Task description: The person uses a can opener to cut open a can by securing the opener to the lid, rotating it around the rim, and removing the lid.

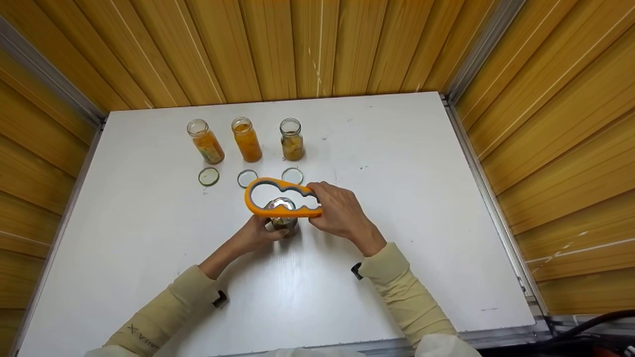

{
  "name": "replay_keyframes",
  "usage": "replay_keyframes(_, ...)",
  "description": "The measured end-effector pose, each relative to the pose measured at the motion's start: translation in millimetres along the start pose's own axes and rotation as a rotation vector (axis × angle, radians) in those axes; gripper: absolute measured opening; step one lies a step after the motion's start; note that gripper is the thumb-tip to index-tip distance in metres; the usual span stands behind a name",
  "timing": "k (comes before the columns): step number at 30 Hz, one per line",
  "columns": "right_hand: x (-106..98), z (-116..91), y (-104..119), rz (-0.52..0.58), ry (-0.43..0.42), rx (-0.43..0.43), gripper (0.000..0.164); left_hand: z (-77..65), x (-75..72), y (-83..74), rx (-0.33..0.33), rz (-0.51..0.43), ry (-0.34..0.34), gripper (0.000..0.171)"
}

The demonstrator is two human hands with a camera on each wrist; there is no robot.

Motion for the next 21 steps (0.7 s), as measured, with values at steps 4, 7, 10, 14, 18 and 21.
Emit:
replay_keyframes(4, 8.8, 2.6, 6.4, 0.002, 0.023, -0.012, 0.062, -1.0, 0.7, -1.8, 0.044, -0.053, 0.004, 0.062)
replay_keyframes(7, 13.5, 3.8, 11.0, -0.007, 0.028, -0.024, 0.064, 0.7, 1.6, -2.1, 0.039, -0.067, 0.014, 0.063)
replay_keyframes(10, 16.6, 4.5, 13.3, -0.021, 0.034, -0.03, 0.064, 1.8, 3.0, -1.5, 0.018, -0.056, 0.02, 0.064)
replay_keyframes(14, 17.5, 3.9, 17.8, -0.069, 0.023, -0.069, 0.063, 0.1, 3.6, -1.0, 0.016, -0.069, 0.005, 0.063)
replay_keyframes(18, 13.9, 1.0, 24.7, -0.135, -0.015, -0.142, 0.06, -0.2, 3.6, -3.4, 0.032, -0.097, -0.008, 0.063)
replay_keyframes(21, 11.8, -2.9, 28.9, -0.189, -0.022, -0.18, 0.057, -0.5, 4.1, -4.0, 0.025, -0.115, 0.0, 0.064)
Point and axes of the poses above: each hand's wrist, its own z-axis towards the middle knuckle, its own x-axis out of the palm, y = z × x, the point moved 8 cm from there along z, towards the middle knuckle, and after that the axes turned 10 degrees about x, right-handed, at the moved point
